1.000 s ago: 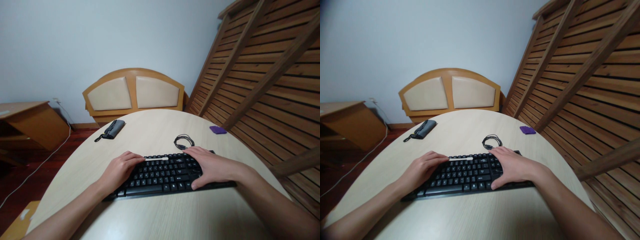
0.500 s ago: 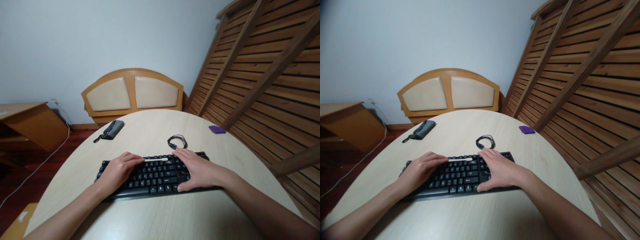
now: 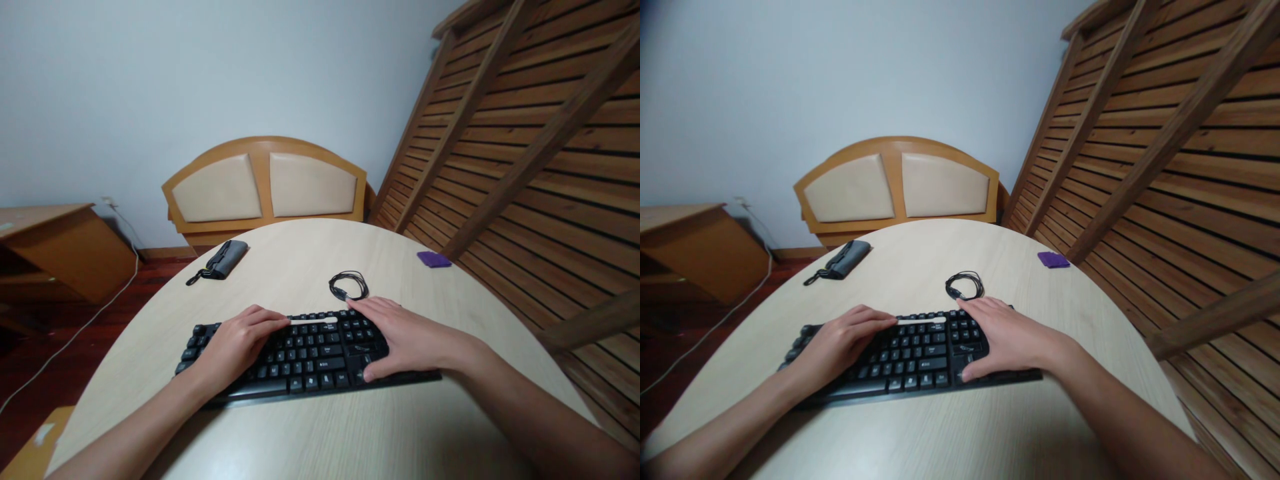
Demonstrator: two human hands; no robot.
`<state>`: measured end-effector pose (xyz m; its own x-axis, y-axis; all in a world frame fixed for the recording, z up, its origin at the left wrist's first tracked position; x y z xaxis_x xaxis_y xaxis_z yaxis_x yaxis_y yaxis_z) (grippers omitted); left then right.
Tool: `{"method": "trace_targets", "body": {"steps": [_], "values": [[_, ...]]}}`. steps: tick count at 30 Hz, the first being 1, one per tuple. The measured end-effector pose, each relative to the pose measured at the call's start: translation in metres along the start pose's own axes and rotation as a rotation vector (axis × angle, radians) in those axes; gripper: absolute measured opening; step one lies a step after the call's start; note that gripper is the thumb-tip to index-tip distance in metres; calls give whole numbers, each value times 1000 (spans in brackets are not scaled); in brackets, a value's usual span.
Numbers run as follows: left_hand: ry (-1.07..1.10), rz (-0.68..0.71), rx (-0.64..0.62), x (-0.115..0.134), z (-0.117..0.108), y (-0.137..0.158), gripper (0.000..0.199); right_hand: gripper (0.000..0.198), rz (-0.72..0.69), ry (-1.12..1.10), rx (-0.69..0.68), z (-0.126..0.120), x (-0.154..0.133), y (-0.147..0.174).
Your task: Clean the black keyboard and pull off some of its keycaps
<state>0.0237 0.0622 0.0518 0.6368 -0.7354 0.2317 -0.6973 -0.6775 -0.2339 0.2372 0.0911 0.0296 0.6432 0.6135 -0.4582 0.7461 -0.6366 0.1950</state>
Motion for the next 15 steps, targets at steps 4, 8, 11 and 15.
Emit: {"method": "trace_targets", "body": {"steps": [4, 8, 11, 15], "values": [[6, 0, 10, -1, 0, 0, 35, 101, 118, 1, -7, -11, 18, 12], [10, -12, -5, -3, 2, 1, 38, 85, 171, -27, -37, -8, 25, 12], [13, -21, -21, -3, 4, 1, 39, 87, 166, -34, -53, 0, 25, 8], [3, -16, -14, -1, 4, 1, 37, 92, 135, -12, -20, 5, 20, 3]]}}
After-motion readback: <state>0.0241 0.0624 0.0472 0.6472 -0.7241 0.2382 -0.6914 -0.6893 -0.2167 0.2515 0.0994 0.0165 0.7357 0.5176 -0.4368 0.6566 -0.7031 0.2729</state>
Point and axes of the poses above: each hand's wrist, its own y-axis away from the middle knuckle, its own z-axis out of the palm, x = y × z, the point moved 10 cm from there along -y, towards the middle knuckle, and after that the axes turned 10 degrees about -x, right-handed, at the moved point
